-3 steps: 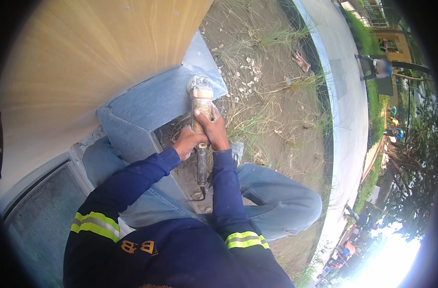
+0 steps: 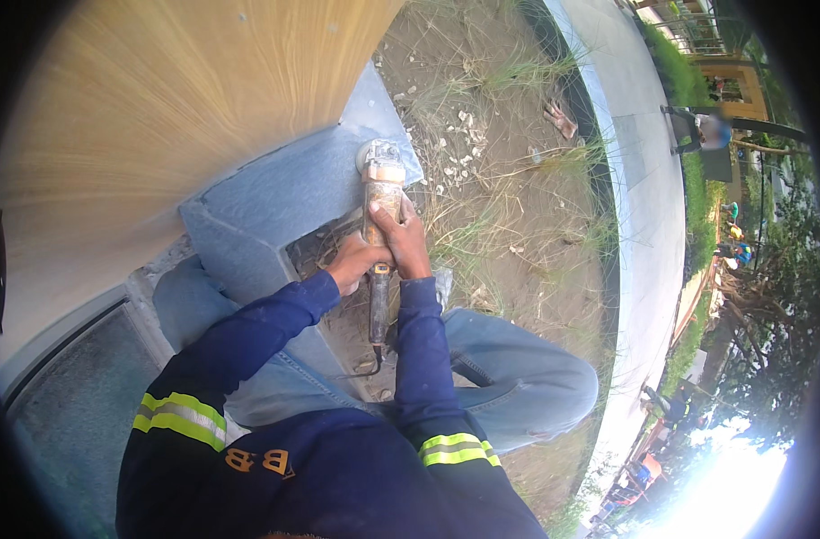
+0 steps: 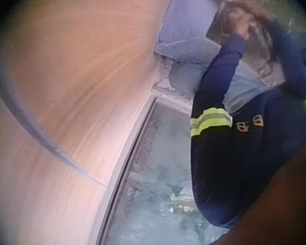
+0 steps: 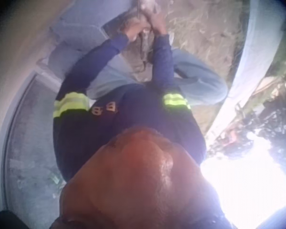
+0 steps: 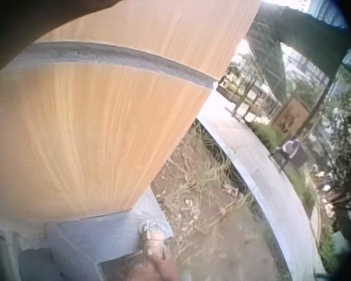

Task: The person kneels on the ground and uses an angle grinder to smooth a concrete surface. The person holds the tool with both hands and moves it across the concrete edge, generating dust.

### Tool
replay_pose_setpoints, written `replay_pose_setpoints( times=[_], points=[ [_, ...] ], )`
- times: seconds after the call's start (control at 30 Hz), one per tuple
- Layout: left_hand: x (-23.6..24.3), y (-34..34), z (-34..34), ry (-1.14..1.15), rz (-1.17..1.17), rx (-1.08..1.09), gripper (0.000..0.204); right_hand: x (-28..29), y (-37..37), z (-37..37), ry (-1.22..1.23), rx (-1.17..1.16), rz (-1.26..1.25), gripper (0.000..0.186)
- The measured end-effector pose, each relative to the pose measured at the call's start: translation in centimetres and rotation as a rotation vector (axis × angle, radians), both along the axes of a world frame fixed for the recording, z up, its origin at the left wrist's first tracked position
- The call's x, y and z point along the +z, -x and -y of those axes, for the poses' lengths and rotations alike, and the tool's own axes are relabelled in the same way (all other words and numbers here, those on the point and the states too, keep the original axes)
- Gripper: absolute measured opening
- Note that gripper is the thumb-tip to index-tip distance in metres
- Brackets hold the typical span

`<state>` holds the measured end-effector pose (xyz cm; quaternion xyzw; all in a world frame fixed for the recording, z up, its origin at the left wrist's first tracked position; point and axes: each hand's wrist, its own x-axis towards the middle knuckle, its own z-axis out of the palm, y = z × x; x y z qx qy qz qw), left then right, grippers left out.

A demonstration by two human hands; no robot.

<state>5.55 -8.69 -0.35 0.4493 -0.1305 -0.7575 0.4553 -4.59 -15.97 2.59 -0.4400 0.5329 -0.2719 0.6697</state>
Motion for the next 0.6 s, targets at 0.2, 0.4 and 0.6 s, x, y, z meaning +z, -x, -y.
replay_pose_setpoints(
  times=[0.2, 0.4, 0.6],
  points=[
    [0.2, -1.7, 1.7, -0.014, -0.005, 0.052, 0.045, 0.8, -2.2, 2.0, -0.004, 0.040, -0.040, 0.062],
    [0.3, -1.7, -0.7, -0.089, -0.013, 0.035, 0.040, 1.1, -2.3, 0.1, 0.015, 0.075, -0.069, 0.059],
    [1.4, -0.6, 0.5, -0.009, 0.003, -0.011, 0.034, 1.5, -0.3, 0.8, -0.004, 0.034, -0.095, 0.062]
  ],
)
